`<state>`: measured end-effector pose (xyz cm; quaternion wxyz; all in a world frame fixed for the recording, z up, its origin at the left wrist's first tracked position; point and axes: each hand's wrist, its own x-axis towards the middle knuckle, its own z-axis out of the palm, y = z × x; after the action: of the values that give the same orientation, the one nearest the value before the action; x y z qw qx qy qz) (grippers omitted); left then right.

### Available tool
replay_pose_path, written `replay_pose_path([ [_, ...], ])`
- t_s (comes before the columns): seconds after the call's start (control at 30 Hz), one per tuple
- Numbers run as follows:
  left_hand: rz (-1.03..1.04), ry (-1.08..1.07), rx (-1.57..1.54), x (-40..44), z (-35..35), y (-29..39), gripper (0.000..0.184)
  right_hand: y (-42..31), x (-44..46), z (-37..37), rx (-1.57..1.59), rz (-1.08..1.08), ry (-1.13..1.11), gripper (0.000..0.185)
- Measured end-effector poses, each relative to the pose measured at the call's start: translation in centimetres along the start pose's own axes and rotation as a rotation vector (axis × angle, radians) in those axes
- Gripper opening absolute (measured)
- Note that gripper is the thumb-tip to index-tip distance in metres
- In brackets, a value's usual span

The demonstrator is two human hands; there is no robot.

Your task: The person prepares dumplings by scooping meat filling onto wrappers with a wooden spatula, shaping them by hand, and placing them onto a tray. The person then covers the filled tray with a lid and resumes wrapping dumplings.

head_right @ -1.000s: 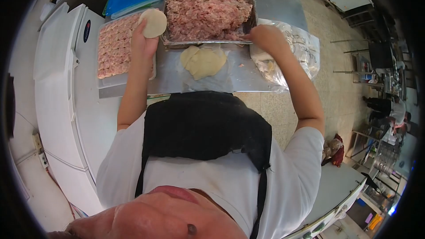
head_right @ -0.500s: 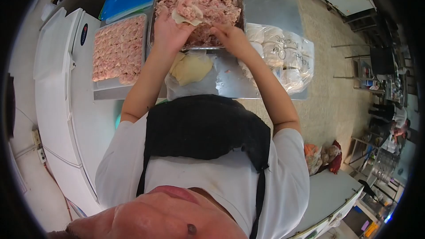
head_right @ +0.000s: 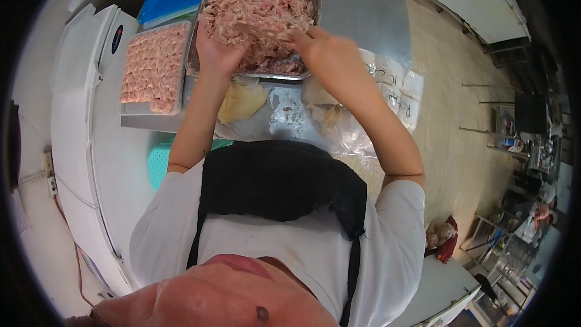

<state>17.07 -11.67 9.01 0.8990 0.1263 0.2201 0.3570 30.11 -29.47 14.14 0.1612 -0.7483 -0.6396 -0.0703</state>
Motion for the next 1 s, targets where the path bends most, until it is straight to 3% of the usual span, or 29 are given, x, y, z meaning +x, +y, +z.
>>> replay_pose_path([
  [0.03, 0.028, 0.041, 0.015, -0.2, 0.4, -0.2, 0.061, -0.1, -0.1, 0.4, 0.05, -0.032, 0.09, 0.025],
  [0.13, 0.015, 0.026, -0.099, 0.6, -0.1, -0.5, 0.055, 1.3, 0.1, 2.0, 0.13, -0.039, 0.0, 0.028],
  [0.23, 0.051, -0.156, 0.026, 0.1, -0.3, -0.1, 0.041, 4.3, 0.3, 0.9, 0.544, 0.038, 0.06, 0.031],
  [0.33, 0.038, -0.375, 0.649, -1.2, -0.5, 1.2, 0.052, 4.9, -0.2, -0.7, 0.64, 0.167, -0.063, 0.028],
  [0.4, 0.347, -0.44, 1.165, -1.2, 0.0, 1.8, 0.058, 4.7, -0.4, -2.0, 0.653, 0.148, -0.18, 0.029],
  [0.47, 0.485, -0.544, 1.476, -1.6, 1.0, 2.4, 0.061, 4.3, -0.8, -2.6, 0.639, 0.085, -0.214, 0.031],
  [0.63, 0.372, -0.819, 1.688, -0.5, 1.0, 4.6, 0.056, 3.3, -1.0, 0.2, 0.636, -0.119, -0.053, 0.034],
  [0.73, 0.249, -0.795, 1.781, -0.3, 0.0, 4.9, 0.053, 4.4, -0.7, 2.4, 0.629, -0.109, -0.13, 0.032],
  [0.83, 0.125, -0.538, 1.64, 0.2, -1.6, 4.2, 0.049, 5.0, 0.3, 1.2, 0.346, -0.024, -0.16, 0.03],
  [0.93, -0.097, -0.393, 1.619, 0.6, -1.9, 5.0, 0.054, 0.8, -0.5, 0.3, 0.273, 0.085, 0.05, 0.026],
  [1.0, 0.065, -0.488, 1.685, 0.5, -2.2, 5.3, 0.061, 1.7, -0.6, 4.6, 0.231, 0.062, -0.018, 0.027],
])
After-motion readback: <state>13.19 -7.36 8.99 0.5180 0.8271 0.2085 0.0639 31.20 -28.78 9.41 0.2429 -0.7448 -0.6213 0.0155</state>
